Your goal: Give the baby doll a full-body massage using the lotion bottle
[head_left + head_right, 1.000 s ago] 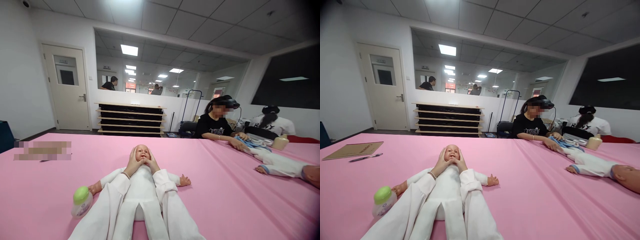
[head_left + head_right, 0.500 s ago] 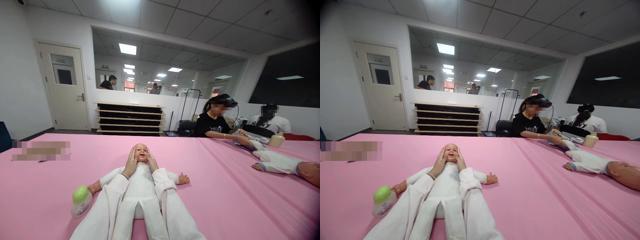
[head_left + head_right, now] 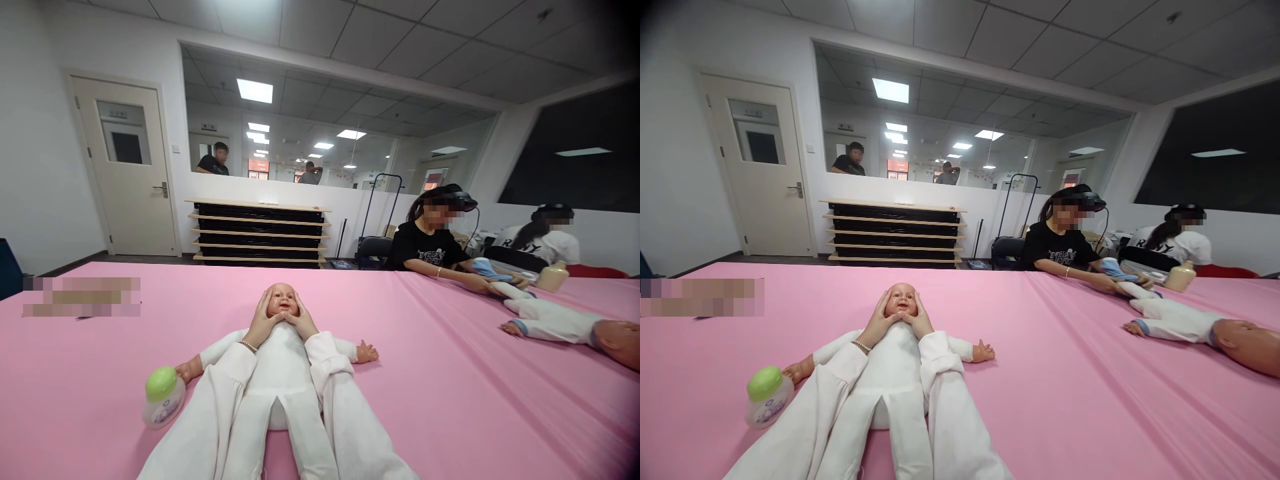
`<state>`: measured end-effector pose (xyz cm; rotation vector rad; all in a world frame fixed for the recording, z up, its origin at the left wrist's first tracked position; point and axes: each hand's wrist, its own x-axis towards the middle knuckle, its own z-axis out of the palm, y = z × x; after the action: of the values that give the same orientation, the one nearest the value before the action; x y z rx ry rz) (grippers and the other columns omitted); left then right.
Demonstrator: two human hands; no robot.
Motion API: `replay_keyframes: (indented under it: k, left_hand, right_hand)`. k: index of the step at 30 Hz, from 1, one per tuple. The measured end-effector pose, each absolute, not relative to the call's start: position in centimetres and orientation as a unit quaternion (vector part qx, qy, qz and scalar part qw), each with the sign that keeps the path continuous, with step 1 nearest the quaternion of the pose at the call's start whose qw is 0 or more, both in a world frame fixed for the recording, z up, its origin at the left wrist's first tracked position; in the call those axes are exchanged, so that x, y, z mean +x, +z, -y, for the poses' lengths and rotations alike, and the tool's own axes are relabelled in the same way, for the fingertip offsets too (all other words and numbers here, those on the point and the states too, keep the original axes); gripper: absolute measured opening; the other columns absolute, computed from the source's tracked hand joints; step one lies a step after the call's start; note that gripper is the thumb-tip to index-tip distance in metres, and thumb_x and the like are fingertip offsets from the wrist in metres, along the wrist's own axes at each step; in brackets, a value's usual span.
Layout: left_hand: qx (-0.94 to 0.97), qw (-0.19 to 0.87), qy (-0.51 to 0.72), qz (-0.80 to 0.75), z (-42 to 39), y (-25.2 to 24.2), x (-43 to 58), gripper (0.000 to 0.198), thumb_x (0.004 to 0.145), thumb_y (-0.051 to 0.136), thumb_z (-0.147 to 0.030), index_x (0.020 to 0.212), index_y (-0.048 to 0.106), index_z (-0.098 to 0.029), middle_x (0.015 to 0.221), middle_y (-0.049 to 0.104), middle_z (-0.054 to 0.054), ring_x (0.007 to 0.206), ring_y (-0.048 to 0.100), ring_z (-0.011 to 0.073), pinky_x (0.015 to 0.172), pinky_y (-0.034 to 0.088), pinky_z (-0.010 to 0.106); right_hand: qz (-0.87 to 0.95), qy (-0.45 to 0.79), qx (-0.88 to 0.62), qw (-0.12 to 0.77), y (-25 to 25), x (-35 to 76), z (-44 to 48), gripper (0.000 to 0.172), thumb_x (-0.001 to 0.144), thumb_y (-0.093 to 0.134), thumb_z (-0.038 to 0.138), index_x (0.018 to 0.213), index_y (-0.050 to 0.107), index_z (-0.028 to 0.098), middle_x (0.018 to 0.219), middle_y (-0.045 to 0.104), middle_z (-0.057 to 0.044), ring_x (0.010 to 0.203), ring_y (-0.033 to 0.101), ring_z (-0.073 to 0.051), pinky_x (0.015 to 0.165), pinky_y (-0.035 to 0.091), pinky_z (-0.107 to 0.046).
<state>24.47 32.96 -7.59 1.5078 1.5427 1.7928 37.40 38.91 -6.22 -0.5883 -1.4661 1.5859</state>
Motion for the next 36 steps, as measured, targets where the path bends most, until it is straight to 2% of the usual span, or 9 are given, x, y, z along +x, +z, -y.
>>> replay_keyframes:
  k: [4, 7, 11, 17, 20, 25, 29, 33, 36]
  left_hand:
    - [0.533, 0.170, 0.636, -0.532, -33.17, -7.93, 24.23, 0.073, 0.072, 0.062, -0.039, 0.135, 0.030, -0.019, 0.146, 0.020, 0.010, 0.135, 0.013, 0.0227, 0.109, 0.014, 0.037]
    - [0.530, 0.167, 0.640, -0.530, -33.41, -8.18, 24.12, 0.070, 0.075, 0.057, -0.041, 0.135, 0.030, -0.016, 0.145, 0.021, 0.012, 0.135, 0.012, 0.0228, 0.110, 0.012, 0.037]
    - [0.522, 0.164, 0.641, -0.539, -33.46, -8.30, 24.16, 0.067, 0.079, 0.053, -0.041, 0.135, 0.028, -0.015, 0.145, 0.019, 0.013, 0.135, 0.013, 0.0240, 0.110, 0.012, 0.040]
    - [0.523, 0.157, 0.634, -0.548, -32.94, -7.93, 24.59, 0.087, 0.063, 0.071, -0.037, 0.136, 0.027, -0.018, 0.145, 0.019, 0.012, 0.135, 0.012, 0.0260, 0.110, 0.013, 0.041]
    - [0.523, 0.156, 0.636, -0.545, -32.79, -7.73, 24.67, 0.089, 0.059, 0.073, -0.032, 0.136, 0.029, -0.020, 0.145, 0.021, 0.011, 0.134, 0.014, 0.0261, 0.109, 0.014, 0.041]
    - [0.520, 0.168, 0.650, -0.528, -32.90, -7.67, 24.37, 0.077, 0.064, 0.069, -0.034, 0.133, 0.035, -0.020, 0.144, 0.025, 0.009, 0.133, 0.019, 0.0246, 0.109, 0.017, 0.040]
    - [0.513, 0.184, 0.661, -0.515, -33.17, -7.80, 24.04, 0.071, 0.068, 0.065, -0.037, 0.131, 0.038, -0.018, 0.143, 0.027, 0.010, 0.133, 0.020, 0.0232, 0.109, 0.016, 0.038]
    - [0.496, 0.210, 0.672, -0.508, -33.45, -7.97, 23.86, 0.051, 0.086, 0.041, -0.042, 0.130, 0.040, -0.016, 0.143, 0.028, 0.010, 0.132, 0.025, 0.0213, 0.106, 0.025, 0.035]
    - [0.493, 0.209, 0.673, -0.510, -33.49, -8.00, 23.87, 0.053, 0.085, 0.041, -0.044, 0.130, 0.040, -0.015, 0.143, 0.027, 0.011, 0.132, 0.024, 0.0223, 0.107, 0.024, 0.036]
  right_hand:
    - [0.564, 0.671, -0.212, 0.432, -6.19, 37.29, -38.97, 0.103, 0.053, 0.076, 0.033, 0.139, 0.022, 0.016, 0.140, 0.027, -0.011, 0.124, 0.037, -0.025, 0.102, 0.033, -0.038]
    - [0.529, 0.693, -0.209, 0.444, -6.25, 36.87, -39.26, 0.094, 0.057, 0.072, 0.038, 0.137, 0.029, 0.018, 0.137, 0.035, -0.010, 0.119, 0.044, -0.026, 0.100, 0.035, -0.042]
    - [0.539, 0.660, -0.212, 0.478, -6.36, 36.70, -39.57, 0.077, 0.063, 0.066, 0.050, 0.129, 0.043, 0.019, 0.133, 0.041, -0.008, 0.125, 0.036, -0.024, 0.102, 0.032, -0.041]
    - [0.596, 0.620, -0.228, 0.457, -6.39, 37.05, -39.13, 0.095, 0.048, 0.078, 0.032, 0.133, 0.037, 0.022, 0.136, 0.036, -0.008, 0.127, 0.031, -0.026, 0.103, 0.030, -0.042]
    - [0.606, 0.610, -0.227, 0.458, -6.31, 37.11, -38.94, 0.097, 0.048, 0.078, 0.028, 0.134, 0.034, 0.022, 0.137, 0.035, -0.008, 0.128, 0.031, -0.025, 0.104, 0.029, -0.041]
    - [0.603, 0.616, -0.225, 0.454, -6.25, 37.39, -39.01, 0.093, 0.050, 0.076, 0.032, 0.134, 0.036, 0.022, 0.134, 0.040, -0.007, 0.126, 0.033, -0.025, 0.103, 0.030, -0.042]
    - [0.549, 0.674, -0.222, 0.440, -6.23, 37.20, -39.17, 0.099, 0.048, 0.076, 0.040, 0.135, 0.033, 0.021, 0.134, 0.039, -0.008, 0.120, 0.042, -0.026, 0.100, 0.036, -0.041]
    - [0.491, 0.708, -0.206, 0.464, -6.13, 36.86, -39.12, 0.097, 0.051, 0.072, 0.050, 0.133, 0.036, 0.013, 0.134, 0.038, -0.014, 0.118, 0.044, -0.026, 0.100, 0.036, -0.037]
    - [0.539, 0.672, -0.213, 0.462, -6.10, 37.02, -38.93, 0.090, 0.052, 0.074, 0.044, 0.131, 0.040, 0.020, 0.134, 0.040, -0.009, 0.120, 0.042, -0.026, 0.100, 0.036, -0.041]
